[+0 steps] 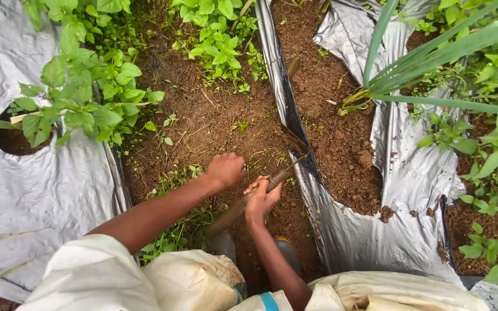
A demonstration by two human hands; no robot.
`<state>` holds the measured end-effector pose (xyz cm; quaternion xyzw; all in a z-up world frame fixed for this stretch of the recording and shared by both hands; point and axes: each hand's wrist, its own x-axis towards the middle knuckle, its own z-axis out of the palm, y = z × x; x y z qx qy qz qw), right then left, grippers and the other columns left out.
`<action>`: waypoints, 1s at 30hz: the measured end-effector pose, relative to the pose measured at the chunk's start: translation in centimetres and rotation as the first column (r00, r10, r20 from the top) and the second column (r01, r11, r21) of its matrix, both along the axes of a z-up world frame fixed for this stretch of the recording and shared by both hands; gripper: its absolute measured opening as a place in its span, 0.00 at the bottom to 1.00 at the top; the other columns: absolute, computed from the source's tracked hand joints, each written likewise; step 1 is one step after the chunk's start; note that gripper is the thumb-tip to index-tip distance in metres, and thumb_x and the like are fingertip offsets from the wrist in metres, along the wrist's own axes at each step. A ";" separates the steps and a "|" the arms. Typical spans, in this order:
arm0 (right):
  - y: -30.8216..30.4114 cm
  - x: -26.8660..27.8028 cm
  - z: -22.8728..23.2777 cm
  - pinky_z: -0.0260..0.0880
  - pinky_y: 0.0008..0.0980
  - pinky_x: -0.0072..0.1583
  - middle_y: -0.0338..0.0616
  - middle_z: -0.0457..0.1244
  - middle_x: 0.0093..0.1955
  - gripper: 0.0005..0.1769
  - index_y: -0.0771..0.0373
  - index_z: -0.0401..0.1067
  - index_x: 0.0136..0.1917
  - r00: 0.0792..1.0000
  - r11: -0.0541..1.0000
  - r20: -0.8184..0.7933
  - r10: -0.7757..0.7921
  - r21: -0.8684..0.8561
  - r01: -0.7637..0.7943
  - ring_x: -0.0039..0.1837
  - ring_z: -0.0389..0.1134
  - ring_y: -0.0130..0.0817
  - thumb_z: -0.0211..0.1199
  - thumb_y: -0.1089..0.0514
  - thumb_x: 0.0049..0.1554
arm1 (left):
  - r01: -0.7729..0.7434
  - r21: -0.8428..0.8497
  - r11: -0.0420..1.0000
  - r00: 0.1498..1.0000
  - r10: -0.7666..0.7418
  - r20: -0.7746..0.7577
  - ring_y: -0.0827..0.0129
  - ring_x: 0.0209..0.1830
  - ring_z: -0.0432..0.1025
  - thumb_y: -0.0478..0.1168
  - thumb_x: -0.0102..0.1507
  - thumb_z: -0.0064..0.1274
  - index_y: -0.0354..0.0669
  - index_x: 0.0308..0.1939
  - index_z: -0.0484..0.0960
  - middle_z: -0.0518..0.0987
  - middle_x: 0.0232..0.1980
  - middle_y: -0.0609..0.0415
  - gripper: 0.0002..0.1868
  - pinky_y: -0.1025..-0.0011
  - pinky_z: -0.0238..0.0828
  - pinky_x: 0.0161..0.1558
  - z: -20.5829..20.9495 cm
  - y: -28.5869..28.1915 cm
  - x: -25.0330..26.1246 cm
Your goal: The person uses a hand hoe to weed the soil between rows of plants in a garden. They repeatedly strike the ground to loosen the soil and remove small weeds, occasionally using their hand to clear the debris. The person moves along the row, continuing the weeding process.
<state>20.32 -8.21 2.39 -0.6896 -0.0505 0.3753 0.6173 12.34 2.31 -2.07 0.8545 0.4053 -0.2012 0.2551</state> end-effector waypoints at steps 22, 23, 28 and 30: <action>0.2 1.6 -3.0 0.68 0.29 0.30 0.40 0.57 0.27 0.04 0.63 0.63 0.44 0.993 0.991 -0.009 -0.121 0.056 0.121 0.25 0.61 0.29 0.53 0.69 0.56 | -0.220 -0.293 0.931 0.934 0.287 0.212 0.44 0.33 0.82 0.26 0.60 0.53 0.30 0.34 0.87 0.84 0.33 0.33 0.07 0.54 0.82 0.39 -0.1 5.0 5.3; 0.2 1.3 -3.1 0.68 0.29 0.30 0.40 0.57 0.27 0.04 0.62 0.62 0.44 0.991 0.990 -0.035 -0.128 0.053 0.130 0.25 0.61 0.28 0.53 0.68 0.56 | -0.214 -0.293 0.932 0.936 0.282 0.212 0.43 0.34 0.82 0.26 0.60 0.53 0.31 0.32 0.87 0.84 0.32 0.33 0.07 0.53 0.81 0.37 0.1 5.1 4.8; 0.6 -0.7 -4.5 0.68 0.30 0.29 0.41 0.56 0.25 0.04 0.61 0.62 0.44 0.986 0.988 -0.081 -0.146 0.026 0.149 0.23 0.60 0.31 0.54 0.68 0.56 | -0.231 -0.311 0.922 0.940 0.294 0.173 0.60 0.15 0.69 0.29 0.60 0.56 0.42 0.17 0.76 0.74 0.17 0.44 0.16 0.61 0.66 0.23 -7.2 5.3 -3.0; 1.0 -1.5 -5.5 0.67 0.31 0.28 0.40 0.56 0.25 0.06 0.58 0.60 0.42 0.983 0.990 -0.125 -0.135 0.019 0.139 0.23 0.61 0.31 0.53 0.67 0.56 | -0.172 -0.290 0.941 0.984 0.175 -0.013 0.43 0.32 0.81 0.34 0.61 0.54 0.34 0.24 0.86 0.84 0.31 0.33 0.12 0.53 0.74 0.29 -7.8 4.4 -6.8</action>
